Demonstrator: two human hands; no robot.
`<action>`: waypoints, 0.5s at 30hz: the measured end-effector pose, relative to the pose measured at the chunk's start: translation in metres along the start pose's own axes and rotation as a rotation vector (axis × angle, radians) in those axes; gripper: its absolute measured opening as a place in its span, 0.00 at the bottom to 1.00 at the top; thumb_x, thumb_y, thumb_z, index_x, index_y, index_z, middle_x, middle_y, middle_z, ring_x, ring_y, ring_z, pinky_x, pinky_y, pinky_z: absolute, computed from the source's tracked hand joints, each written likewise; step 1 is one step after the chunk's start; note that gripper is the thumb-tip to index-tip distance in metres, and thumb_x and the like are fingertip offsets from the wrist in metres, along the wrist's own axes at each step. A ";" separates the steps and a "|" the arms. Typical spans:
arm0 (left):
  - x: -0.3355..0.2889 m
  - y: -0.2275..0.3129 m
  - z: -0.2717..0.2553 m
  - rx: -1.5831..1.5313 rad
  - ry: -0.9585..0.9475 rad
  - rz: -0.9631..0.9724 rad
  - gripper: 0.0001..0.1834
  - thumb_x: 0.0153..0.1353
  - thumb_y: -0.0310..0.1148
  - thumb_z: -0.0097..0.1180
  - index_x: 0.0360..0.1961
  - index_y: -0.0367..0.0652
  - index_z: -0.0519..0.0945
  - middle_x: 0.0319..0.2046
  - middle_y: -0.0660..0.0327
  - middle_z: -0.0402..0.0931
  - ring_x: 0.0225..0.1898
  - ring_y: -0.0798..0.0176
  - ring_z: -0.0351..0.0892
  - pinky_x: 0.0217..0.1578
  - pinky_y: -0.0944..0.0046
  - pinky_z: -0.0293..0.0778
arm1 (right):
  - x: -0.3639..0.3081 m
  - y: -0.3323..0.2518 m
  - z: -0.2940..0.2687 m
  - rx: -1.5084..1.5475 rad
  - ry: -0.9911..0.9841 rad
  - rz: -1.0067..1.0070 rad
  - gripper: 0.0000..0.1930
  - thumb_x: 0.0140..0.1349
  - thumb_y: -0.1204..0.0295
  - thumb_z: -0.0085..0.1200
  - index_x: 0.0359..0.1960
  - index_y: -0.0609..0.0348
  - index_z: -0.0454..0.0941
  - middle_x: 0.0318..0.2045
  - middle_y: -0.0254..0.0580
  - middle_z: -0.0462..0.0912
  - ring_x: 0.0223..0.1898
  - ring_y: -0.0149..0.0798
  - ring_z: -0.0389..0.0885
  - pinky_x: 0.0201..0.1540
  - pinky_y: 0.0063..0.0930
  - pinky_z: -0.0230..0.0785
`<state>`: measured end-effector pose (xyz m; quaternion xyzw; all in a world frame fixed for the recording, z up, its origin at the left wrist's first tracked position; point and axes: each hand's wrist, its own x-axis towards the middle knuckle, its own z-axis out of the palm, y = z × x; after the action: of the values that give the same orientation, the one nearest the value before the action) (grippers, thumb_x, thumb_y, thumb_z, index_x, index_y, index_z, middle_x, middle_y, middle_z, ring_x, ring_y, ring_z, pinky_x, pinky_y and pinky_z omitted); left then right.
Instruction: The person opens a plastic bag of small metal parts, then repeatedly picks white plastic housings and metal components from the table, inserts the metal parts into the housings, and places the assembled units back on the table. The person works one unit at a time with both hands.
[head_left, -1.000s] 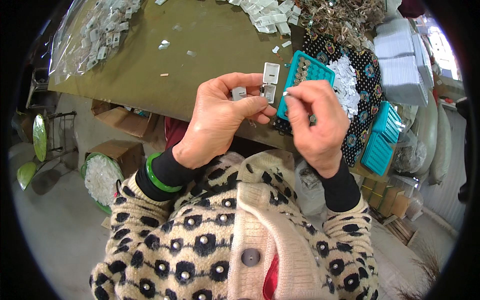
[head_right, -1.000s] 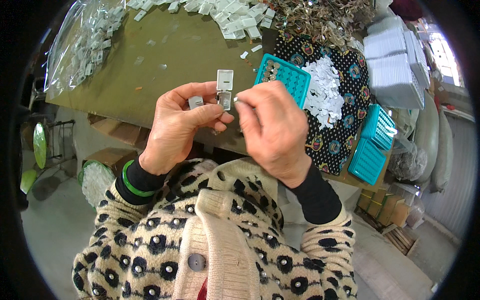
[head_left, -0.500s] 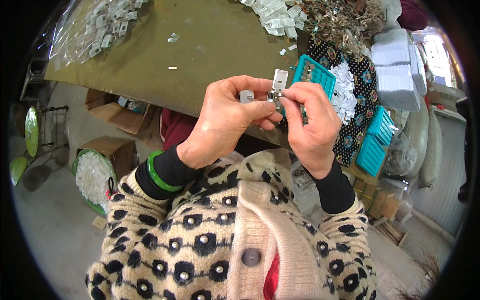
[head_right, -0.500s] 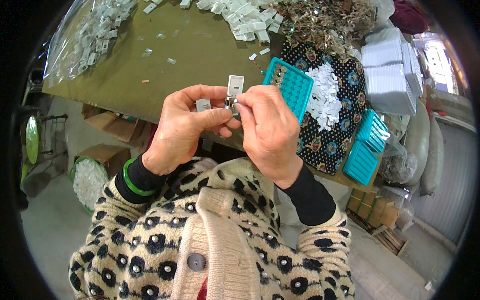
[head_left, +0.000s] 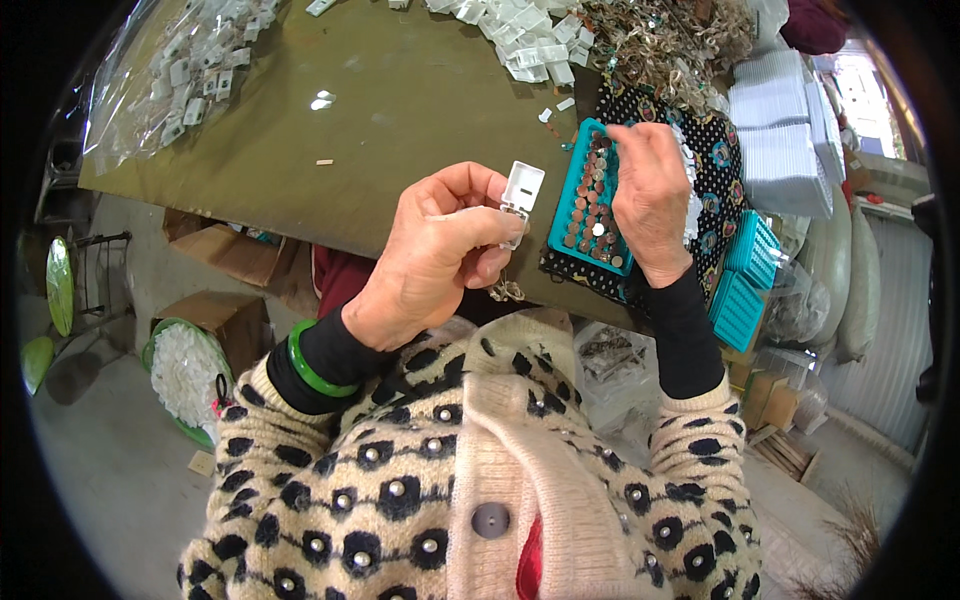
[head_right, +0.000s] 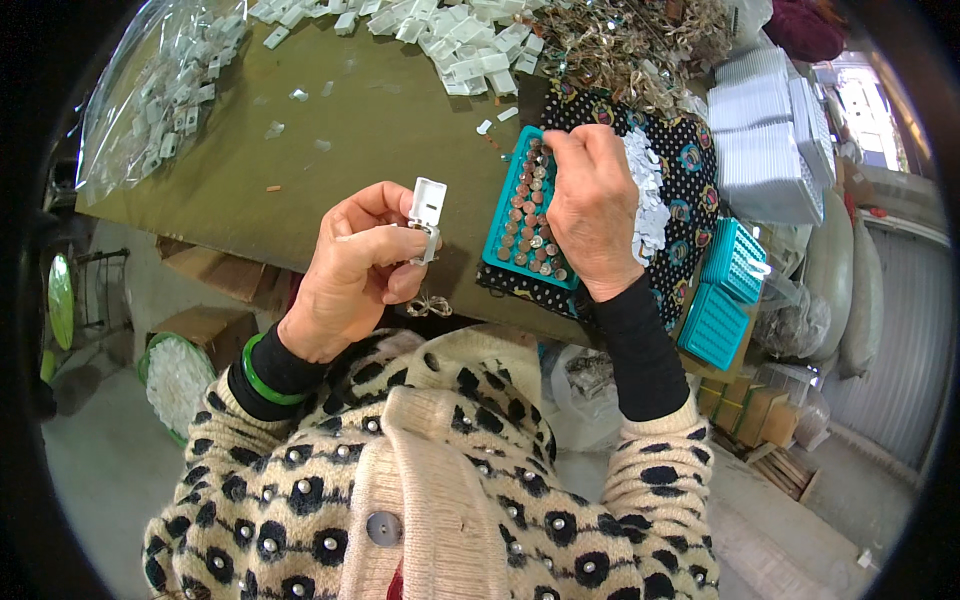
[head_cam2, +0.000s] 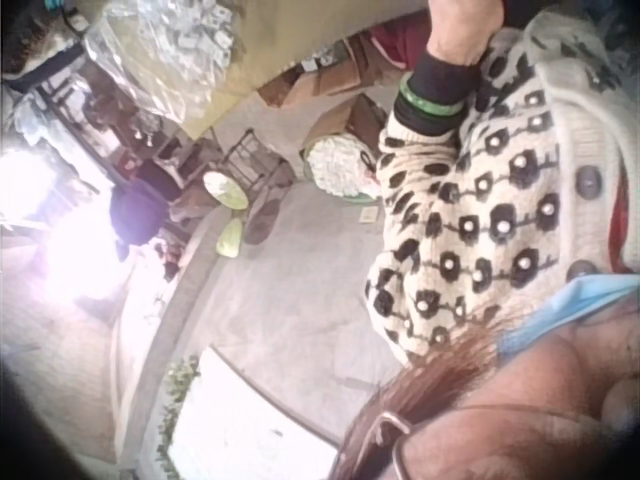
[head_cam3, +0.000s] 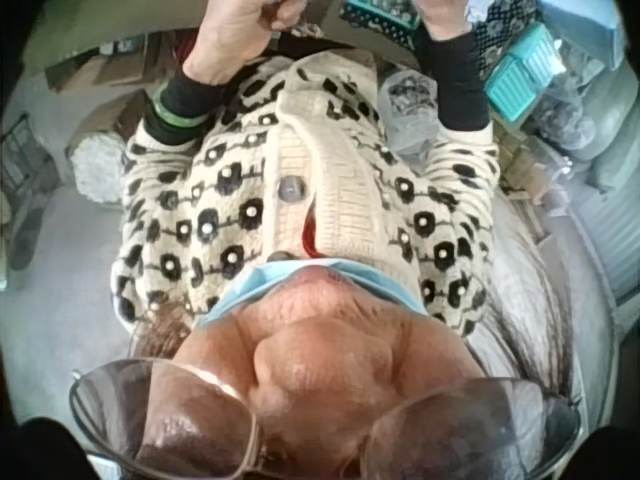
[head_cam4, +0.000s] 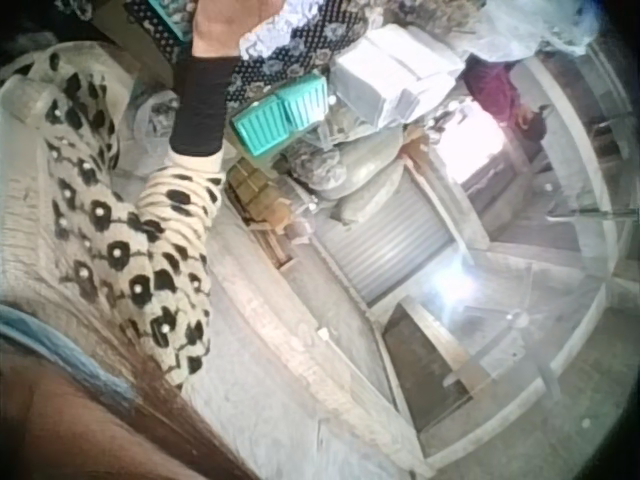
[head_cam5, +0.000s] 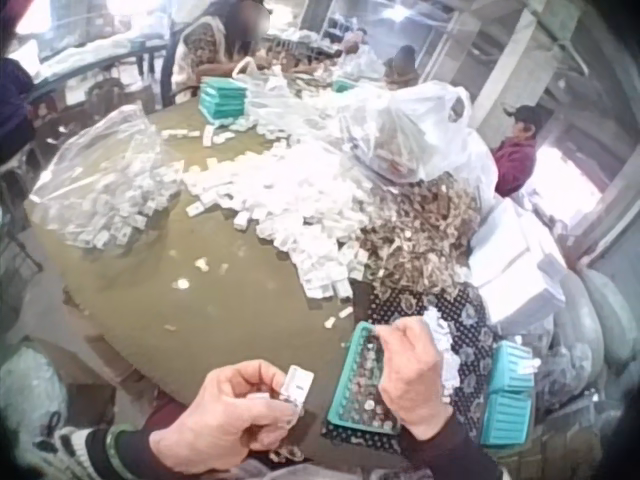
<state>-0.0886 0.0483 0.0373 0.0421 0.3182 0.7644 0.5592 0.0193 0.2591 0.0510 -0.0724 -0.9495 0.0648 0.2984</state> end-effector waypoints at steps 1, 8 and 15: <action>0.001 0.000 -0.001 0.012 0.009 0.006 0.08 0.57 0.20 0.58 0.38 0.38 0.75 0.26 0.63 0.74 0.17 0.74 0.66 0.16 0.73 0.57 | -0.004 0.006 0.001 -0.024 -0.049 -0.014 0.07 0.56 0.84 0.55 0.37 0.64 0.78 0.34 0.46 0.75 0.35 0.48 0.77 0.35 0.36 0.71; 0.010 -0.001 0.002 0.104 -0.005 0.016 0.10 0.63 0.25 0.56 0.46 0.36 0.77 0.39 0.51 0.81 0.24 0.69 0.78 0.17 0.74 0.66 | -0.018 0.013 -0.008 0.105 -0.120 0.136 0.09 0.55 0.84 0.57 0.38 0.64 0.79 0.34 0.45 0.75 0.35 0.47 0.77 0.36 0.36 0.72; 0.018 0.000 0.003 -0.001 -0.079 -0.020 0.17 0.66 0.26 0.54 0.55 0.33 0.74 0.44 0.54 0.81 0.41 0.57 0.86 0.23 0.72 0.77 | -0.014 0.013 -0.006 0.105 -0.154 0.097 0.06 0.54 0.82 0.59 0.34 0.63 0.78 0.32 0.42 0.76 0.33 0.45 0.78 0.34 0.36 0.71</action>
<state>-0.0935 0.0658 0.0346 0.0688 0.2959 0.7568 0.5788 0.0357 0.2698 0.0457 -0.0976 -0.9602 0.1342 0.2246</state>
